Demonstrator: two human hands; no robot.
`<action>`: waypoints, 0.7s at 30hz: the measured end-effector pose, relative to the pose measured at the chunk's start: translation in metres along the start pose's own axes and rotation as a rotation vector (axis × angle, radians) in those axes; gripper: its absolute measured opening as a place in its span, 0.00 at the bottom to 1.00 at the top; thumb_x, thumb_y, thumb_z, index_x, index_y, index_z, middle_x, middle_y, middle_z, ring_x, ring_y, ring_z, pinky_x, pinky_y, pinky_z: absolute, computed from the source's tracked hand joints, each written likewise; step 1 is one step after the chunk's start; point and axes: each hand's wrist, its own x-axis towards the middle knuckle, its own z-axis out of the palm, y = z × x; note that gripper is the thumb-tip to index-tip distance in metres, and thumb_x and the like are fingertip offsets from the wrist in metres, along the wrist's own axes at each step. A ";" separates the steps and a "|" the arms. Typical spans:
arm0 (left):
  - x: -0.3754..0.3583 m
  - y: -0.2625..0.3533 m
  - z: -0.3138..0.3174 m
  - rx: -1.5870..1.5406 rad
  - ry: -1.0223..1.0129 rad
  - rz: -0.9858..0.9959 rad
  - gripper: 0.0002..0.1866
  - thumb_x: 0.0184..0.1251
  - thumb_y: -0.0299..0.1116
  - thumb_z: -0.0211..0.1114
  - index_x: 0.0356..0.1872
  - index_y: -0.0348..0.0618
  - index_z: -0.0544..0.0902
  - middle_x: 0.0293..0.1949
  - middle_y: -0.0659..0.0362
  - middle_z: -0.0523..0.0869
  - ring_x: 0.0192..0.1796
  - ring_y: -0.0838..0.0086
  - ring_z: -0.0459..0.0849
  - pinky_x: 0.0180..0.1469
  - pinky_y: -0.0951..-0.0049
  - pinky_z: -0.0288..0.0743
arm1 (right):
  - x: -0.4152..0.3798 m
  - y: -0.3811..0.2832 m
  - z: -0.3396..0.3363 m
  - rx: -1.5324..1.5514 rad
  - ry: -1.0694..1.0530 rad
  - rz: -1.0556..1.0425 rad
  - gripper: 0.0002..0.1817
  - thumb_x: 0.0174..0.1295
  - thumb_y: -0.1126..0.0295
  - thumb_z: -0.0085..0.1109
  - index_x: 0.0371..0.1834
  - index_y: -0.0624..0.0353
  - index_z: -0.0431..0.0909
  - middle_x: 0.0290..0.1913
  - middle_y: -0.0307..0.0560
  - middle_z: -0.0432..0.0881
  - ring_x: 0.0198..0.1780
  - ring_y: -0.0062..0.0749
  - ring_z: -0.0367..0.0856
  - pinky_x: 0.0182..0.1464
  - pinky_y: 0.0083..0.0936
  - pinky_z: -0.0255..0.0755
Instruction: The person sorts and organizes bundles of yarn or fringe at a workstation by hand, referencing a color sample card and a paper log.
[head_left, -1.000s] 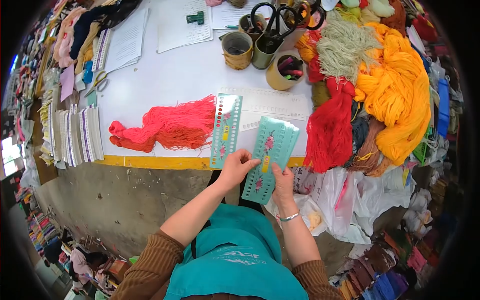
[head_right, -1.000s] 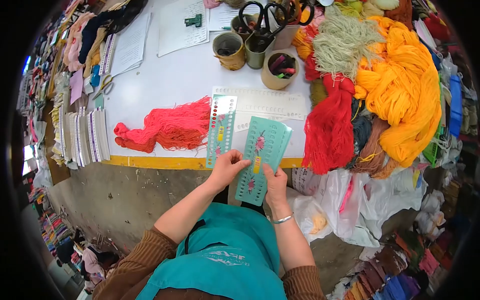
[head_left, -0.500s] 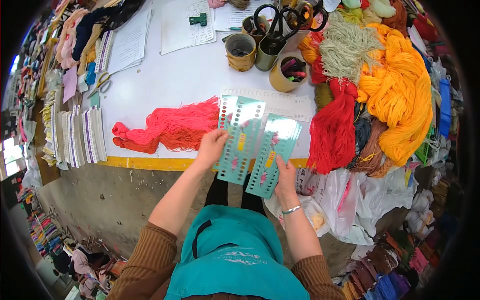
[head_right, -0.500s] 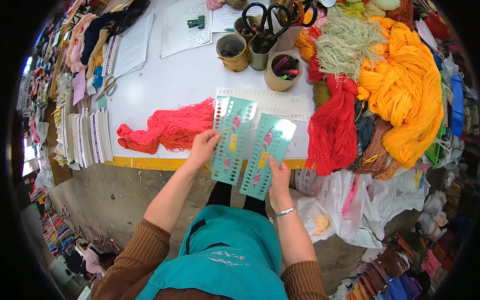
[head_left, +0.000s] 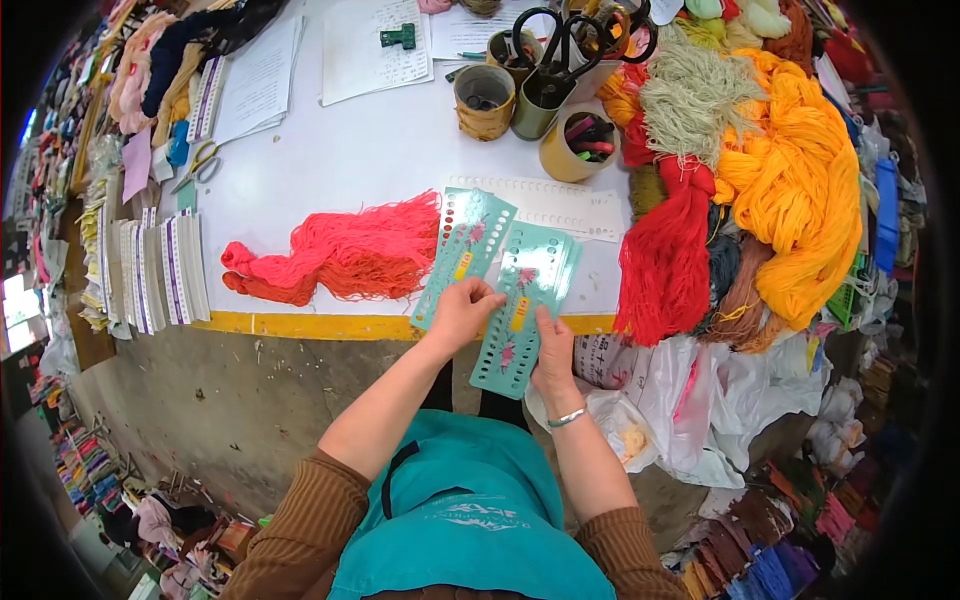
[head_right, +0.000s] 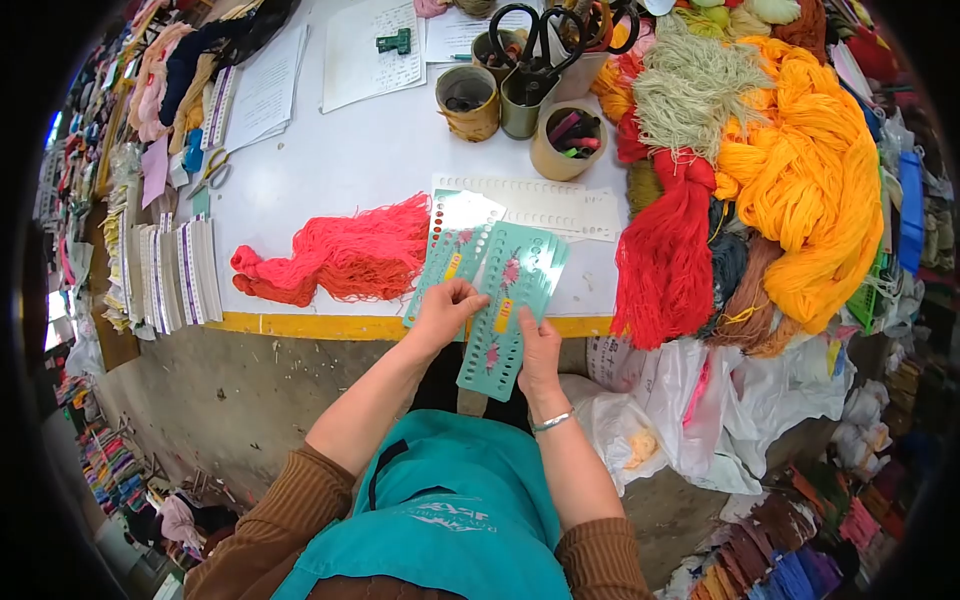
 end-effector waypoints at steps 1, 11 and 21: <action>-0.001 0.004 -0.004 -0.002 -0.038 -0.011 0.13 0.63 0.35 0.71 0.27 0.38 0.78 0.22 0.65 0.78 0.26 0.83 0.72 0.29 0.77 0.66 | 0.000 0.001 0.001 0.031 -0.007 0.023 0.17 0.70 0.60 0.59 0.51 0.63 0.79 0.47 0.40 0.84 0.43 0.21 0.81 0.48 0.22 0.76; -0.002 0.011 -0.012 -0.370 -0.071 -0.082 0.06 0.70 0.30 0.63 0.36 0.41 0.76 0.28 0.69 0.78 0.30 0.88 0.72 0.30 0.82 0.64 | 0.007 0.003 0.001 0.018 -0.074 0.015 0.21 0.74 0.57 0.50 0.55 0.65 0.76 0.51 0.46 0.83 0.48 0.29 0.83 0.53 0.28 0.78; 0.029 -0.008 -0.061 -0.179 0.095 -0.010 0.07 0.71 0.33 0.62 0.42 0.41 0.78 0.32 0.64 0.80 0.32 0.82 0.76 0.33 0.78 0.70 | 0.015 -0.009 -0.026 -0.025 0.024 -0.045 0.22 0.72 0.55 0.53 0.54 0.66 0.76 0.49 0.47 0.84 0.45 0.32 0.84 0.50 0.31 0.79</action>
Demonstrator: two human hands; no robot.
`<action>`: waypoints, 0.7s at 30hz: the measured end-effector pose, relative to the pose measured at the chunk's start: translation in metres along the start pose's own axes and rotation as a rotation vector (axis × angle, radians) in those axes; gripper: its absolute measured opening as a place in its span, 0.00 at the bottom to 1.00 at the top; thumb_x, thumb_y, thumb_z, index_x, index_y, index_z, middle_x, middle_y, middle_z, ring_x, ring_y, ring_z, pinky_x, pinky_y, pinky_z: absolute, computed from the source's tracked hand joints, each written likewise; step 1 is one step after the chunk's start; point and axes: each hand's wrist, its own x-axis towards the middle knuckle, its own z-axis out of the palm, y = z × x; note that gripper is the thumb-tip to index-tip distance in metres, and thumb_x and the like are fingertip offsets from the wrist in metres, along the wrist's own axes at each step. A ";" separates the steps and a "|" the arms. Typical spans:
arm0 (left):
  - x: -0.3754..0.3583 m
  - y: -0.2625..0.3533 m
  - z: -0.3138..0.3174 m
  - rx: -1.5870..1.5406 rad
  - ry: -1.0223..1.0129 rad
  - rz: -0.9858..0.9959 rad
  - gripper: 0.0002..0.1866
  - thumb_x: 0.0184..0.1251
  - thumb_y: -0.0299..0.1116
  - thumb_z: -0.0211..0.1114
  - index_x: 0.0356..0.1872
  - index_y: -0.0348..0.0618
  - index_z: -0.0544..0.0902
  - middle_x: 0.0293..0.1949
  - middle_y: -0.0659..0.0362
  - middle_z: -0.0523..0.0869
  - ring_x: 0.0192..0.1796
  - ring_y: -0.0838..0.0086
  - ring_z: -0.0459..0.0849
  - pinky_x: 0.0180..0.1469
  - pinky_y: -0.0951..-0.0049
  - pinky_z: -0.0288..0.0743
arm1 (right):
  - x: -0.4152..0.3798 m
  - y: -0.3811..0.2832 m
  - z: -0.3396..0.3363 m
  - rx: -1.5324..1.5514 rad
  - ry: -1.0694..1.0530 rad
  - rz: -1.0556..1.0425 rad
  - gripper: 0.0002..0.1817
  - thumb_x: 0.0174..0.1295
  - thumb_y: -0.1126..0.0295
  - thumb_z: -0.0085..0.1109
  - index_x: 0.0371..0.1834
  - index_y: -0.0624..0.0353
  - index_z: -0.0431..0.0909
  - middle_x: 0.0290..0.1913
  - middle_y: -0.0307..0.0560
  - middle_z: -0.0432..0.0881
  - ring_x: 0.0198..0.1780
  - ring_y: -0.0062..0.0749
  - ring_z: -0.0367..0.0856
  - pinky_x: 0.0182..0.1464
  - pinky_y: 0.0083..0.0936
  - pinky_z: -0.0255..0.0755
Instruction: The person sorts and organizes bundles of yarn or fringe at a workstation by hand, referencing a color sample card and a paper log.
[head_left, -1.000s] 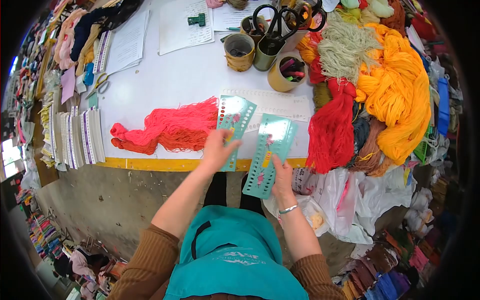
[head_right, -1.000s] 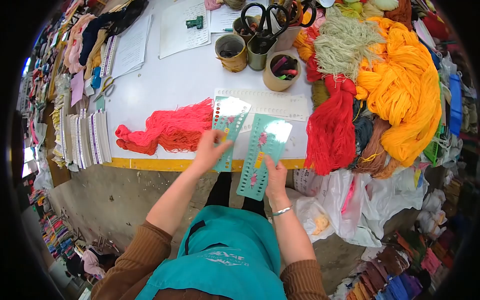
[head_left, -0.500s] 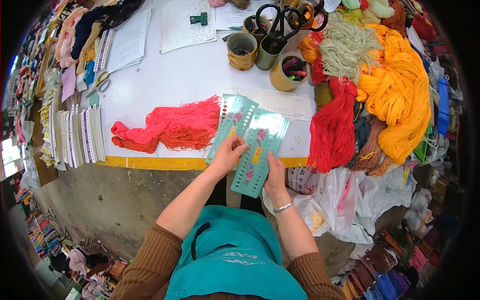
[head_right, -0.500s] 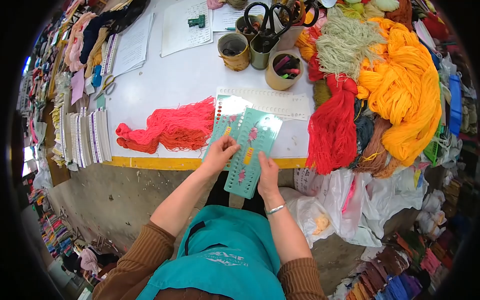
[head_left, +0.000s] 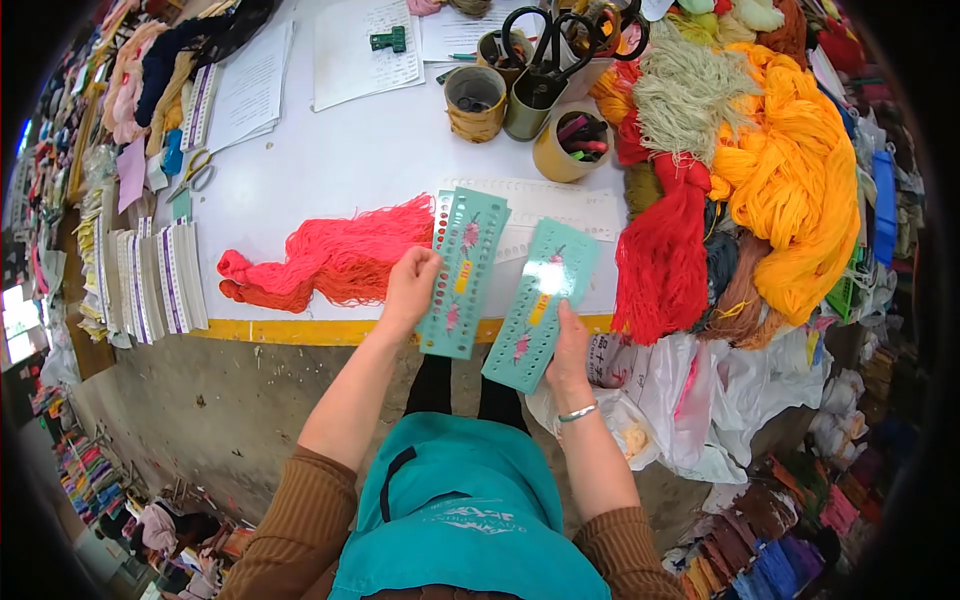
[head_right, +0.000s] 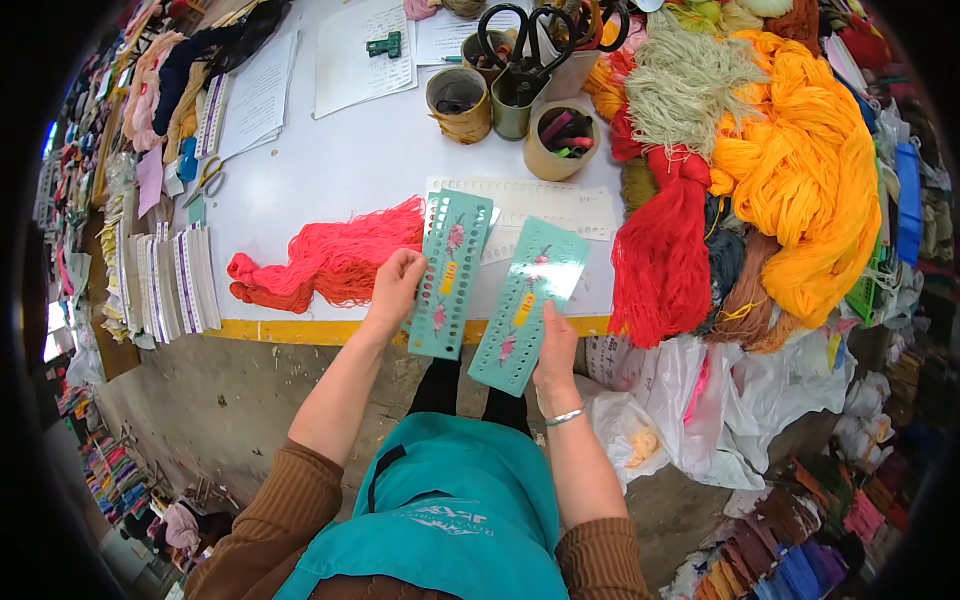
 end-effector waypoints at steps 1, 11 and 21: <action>-0.001 0.004 0.002 0.001 -0.002 0.000 0.07 0.71 0.33 0.62 0.42 0.41 0.78 0.32 0.64 0.80 0.32 0.82 0.76 0.33 0.78 0.70 | 0.001 -0.001 -0.002 0.017 0.007 0.010 0.22 0.72 0.56 0.54 0.53 0.66 0.76 0.48 0.47 0.84 0.45 0.32 0.84 0.49 0.32 0.79; -0.034 0.018 0.059 0.346 -0.108 0.066 0.17 0.59 0.38 0.74 0.26 0.35 0.78 0.20 0.60 0.78 0.25 0.78 0.74 0.28 0.71 0.68 | 0.002 0.015 0.016 -0.025 -0.008 -0.036 0.15 0.68 0.64 0.62 0.51 0.62 0.79 0.47 0.43 0.85 0.44 0.28 0.84 0.47 0.27 0.80; -0.001 0.035 0.014 0.534 -0.038 0.091 0.23 0.58 0.44 0.74 0.41 0.32 0.81 0.31 0.56 0.79 0.32 0.69 0.81 0.36 0.68 0.76 | 0.006 0.007 -0.006 0.024 0.069 -0.006 0.14 0.65 0.64 0.65 0.49 0.60 0.82 0.44 0.38 0.84 0.41 0.21 0.81 0.46 0.25 0.77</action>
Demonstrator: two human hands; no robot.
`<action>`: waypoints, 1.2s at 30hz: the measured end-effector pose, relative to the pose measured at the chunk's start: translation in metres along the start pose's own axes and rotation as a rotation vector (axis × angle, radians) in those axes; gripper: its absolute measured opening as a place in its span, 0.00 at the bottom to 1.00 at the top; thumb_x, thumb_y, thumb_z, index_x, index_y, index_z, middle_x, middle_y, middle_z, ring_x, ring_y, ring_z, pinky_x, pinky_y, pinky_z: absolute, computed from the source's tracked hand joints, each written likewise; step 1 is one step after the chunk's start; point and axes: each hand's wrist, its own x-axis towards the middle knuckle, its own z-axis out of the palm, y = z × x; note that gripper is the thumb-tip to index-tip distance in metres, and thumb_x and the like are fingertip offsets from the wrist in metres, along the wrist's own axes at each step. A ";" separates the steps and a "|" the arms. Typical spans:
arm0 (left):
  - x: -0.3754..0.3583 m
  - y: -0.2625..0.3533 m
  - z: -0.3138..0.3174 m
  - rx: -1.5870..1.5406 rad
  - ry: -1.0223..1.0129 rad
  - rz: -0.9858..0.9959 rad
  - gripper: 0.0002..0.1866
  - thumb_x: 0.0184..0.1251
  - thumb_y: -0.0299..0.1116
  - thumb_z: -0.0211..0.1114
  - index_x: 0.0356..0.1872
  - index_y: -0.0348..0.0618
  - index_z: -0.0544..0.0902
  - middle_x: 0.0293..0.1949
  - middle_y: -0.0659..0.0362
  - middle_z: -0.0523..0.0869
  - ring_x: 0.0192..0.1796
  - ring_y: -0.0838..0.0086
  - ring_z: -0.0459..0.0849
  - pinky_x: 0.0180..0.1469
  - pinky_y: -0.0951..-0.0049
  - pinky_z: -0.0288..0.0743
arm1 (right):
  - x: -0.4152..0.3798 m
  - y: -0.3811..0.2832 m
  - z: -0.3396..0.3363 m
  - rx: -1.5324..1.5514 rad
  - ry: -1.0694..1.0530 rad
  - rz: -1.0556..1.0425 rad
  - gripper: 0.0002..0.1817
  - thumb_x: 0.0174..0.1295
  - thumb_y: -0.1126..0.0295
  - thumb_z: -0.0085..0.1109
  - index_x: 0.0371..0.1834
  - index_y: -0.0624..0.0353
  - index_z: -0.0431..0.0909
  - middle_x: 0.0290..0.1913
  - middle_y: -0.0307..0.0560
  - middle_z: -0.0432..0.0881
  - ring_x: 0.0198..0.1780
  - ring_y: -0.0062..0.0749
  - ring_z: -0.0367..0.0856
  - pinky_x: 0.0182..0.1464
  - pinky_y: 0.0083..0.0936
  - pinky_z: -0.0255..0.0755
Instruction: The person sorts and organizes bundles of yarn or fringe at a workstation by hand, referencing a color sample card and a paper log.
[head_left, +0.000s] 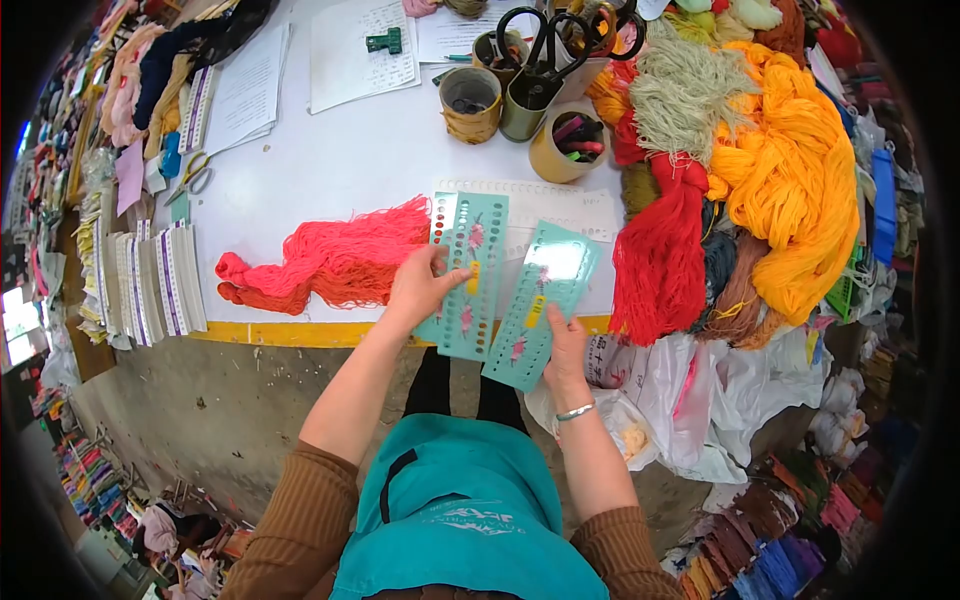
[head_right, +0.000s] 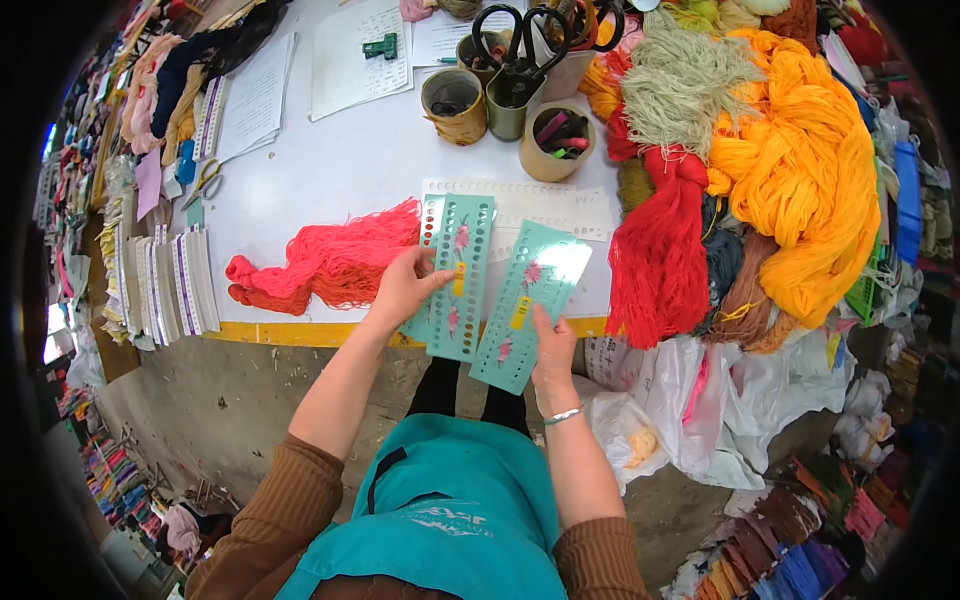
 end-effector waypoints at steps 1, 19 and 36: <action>-0.001 0.001 0.004 0.000 0.000 0.000 0.23 0.58 0.44 0.74 0.41 0.32 0.81 0.31 0.56 0.79 0.32 0.69 0.81 0.36 0.68 0.76 | 0.000 0.000 -0.001 -0.006 0.020 0.005 0.14 0.65 0.64 0.66 0.48 0.60 0.82 0.44 0.38 0.84 0.41 0.21 0.81 0.46 0.24 0.77; 0.002 -0.011 0.000 0.042 -0.006 0.054 0.18 0.57 0.41 0.73 0.37 0.35 0.82 0.27 0.55 0.80 0.29 0.64 0.79 0.36 0.66 0.75 | -0.001 -0.003 0.000 -0.023 0.021 -0.013 0.15 0.65 0.63 0.66 0.48 0.61 0.82 0.43 0.36 0.85 0.40 0.19 0.81 0.45 0.23 0.76; -0.015 -0.006 0.048 -0.250 -0.318 0.041 0.14 0.66 0.38 0.68 0.31 0.35 0.81 0.23 0.66 0.78 0.28 0.84 0.72 0.29 0.77 0.68 | -0.008 -0.003 0.016 0.031 -0.057 -0.002 0.16 0.68 0.63 0.62 0.51 0.62 0.79 0.45 0.41 0.85 0.42 0.26 0.84 0.46 0.26 0.80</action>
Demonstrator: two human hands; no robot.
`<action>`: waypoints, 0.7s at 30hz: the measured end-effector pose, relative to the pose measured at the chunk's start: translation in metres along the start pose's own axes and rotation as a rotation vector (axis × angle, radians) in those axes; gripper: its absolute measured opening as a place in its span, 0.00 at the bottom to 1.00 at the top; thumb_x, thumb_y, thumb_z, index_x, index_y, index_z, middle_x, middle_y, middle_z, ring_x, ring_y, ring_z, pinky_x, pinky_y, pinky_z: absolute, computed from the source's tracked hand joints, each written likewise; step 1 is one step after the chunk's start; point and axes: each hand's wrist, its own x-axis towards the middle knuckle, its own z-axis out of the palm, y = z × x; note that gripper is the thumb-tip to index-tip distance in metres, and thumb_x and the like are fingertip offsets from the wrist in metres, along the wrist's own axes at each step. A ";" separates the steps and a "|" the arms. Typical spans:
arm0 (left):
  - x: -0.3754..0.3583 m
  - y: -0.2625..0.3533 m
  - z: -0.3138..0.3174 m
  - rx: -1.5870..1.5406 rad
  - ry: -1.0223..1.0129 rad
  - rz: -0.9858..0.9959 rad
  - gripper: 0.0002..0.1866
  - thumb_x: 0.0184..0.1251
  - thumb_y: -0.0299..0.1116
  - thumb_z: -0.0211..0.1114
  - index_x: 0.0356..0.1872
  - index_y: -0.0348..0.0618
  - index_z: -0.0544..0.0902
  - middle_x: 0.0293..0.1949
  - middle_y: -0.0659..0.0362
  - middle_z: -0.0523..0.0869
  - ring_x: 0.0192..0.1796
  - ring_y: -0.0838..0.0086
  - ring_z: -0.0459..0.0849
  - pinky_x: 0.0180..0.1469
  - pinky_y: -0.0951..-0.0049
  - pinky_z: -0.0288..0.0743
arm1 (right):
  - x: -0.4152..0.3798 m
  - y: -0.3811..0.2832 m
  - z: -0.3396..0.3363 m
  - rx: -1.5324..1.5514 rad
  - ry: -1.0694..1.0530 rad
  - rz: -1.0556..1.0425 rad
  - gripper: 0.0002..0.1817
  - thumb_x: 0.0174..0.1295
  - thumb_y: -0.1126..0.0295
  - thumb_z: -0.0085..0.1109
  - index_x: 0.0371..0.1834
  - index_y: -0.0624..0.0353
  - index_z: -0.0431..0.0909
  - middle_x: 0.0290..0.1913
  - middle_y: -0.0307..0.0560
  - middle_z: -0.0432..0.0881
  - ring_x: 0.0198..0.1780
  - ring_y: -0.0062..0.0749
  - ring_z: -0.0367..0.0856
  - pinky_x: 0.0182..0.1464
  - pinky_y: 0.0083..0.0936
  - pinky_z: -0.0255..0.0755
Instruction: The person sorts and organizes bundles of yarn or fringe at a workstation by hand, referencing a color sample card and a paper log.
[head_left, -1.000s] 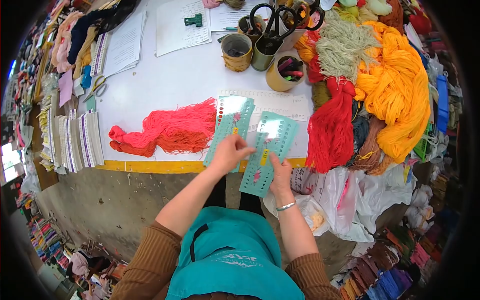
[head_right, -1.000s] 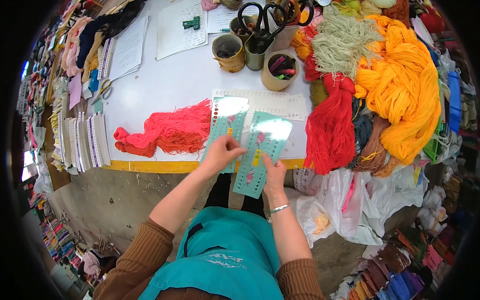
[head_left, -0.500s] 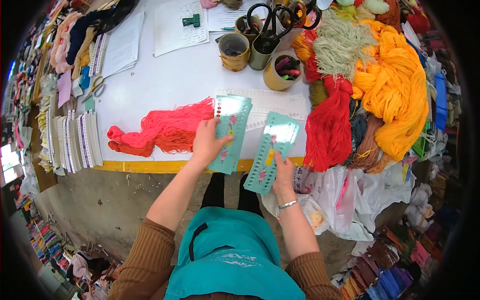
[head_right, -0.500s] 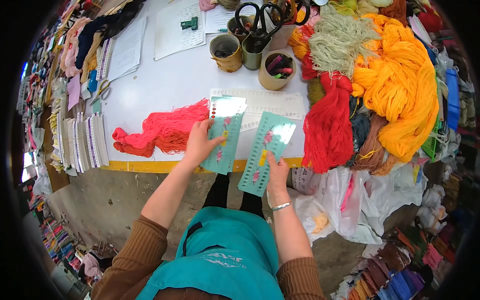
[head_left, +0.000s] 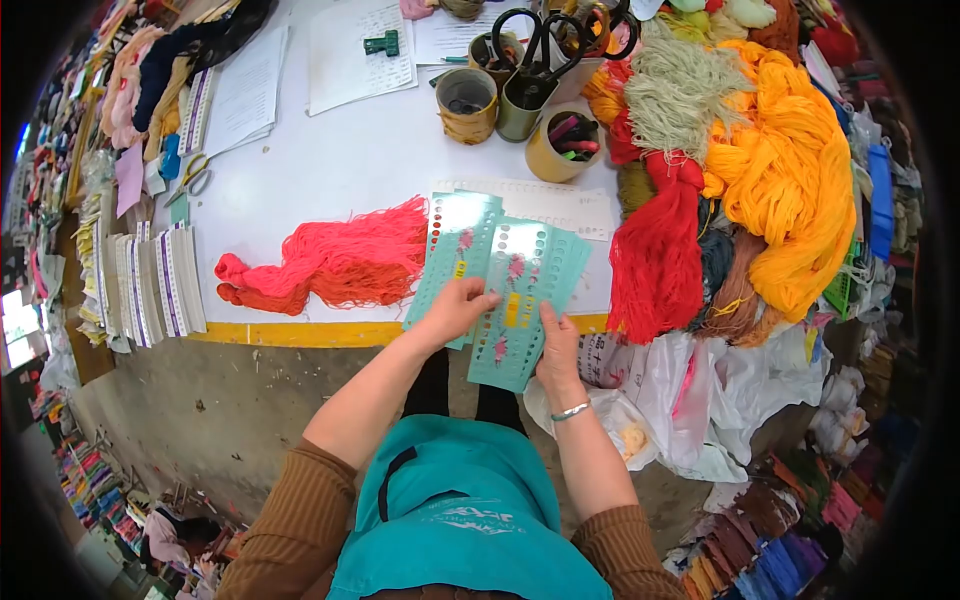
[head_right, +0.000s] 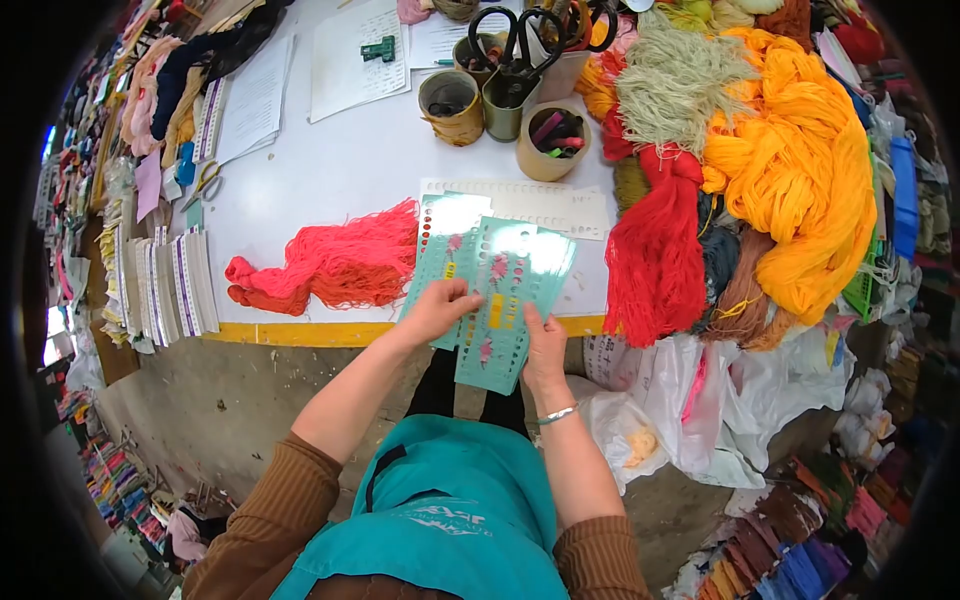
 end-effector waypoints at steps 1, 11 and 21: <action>-0.003 0.008 -0.007 0.006 -0.013 -0.049 0.14 0.68 0.38 0.67 0.32 0.35 0.82 0.24 0.66 0.79 0.28 0.84 0.72 0.29 0.77 0.67 | 0.002 0.001 -0.003 -0.002 0.009 -0.016 0.16 0.68 0.62 0.62 0.51 0.62 0.79 0.45 0.42 0.85 0.42 0.25 0.84 0.46 0.26 0.80; -0.006 0.019 -0.026 0.514 0.374 0.141 0.26 0.53 0.44 0.77 0.44 0.35 0.79 0.49 0.46 0.79 0.53 0.55 0.78 0.50 0.58 0.75 | 0.006 -0.008 -0.018 -0.021 0.092 -0.029 0.13 0.65 0.65 0.66 0.48 0.61 0.81 0.44 0.39 0.85 0.41 0.22 0.82 0.45 0.24 0.77; -0.007 0.009 -0.009 -0.112 0.055 -0.058 0.14 0.67 0.38 0.67 0.35 0.34 0.82 0.27 0.64 0.82 0.32 0.83 0.75 0.34 0.76 0.70 | 0.004 0.002 -0.002 0.024 0.027 -0.019 0.15 0.66 0.62 0.64 0.49 0.61 0.81 0.45 0.40 0.85 0.42 0.24 0.83 0.46 0.25 0.78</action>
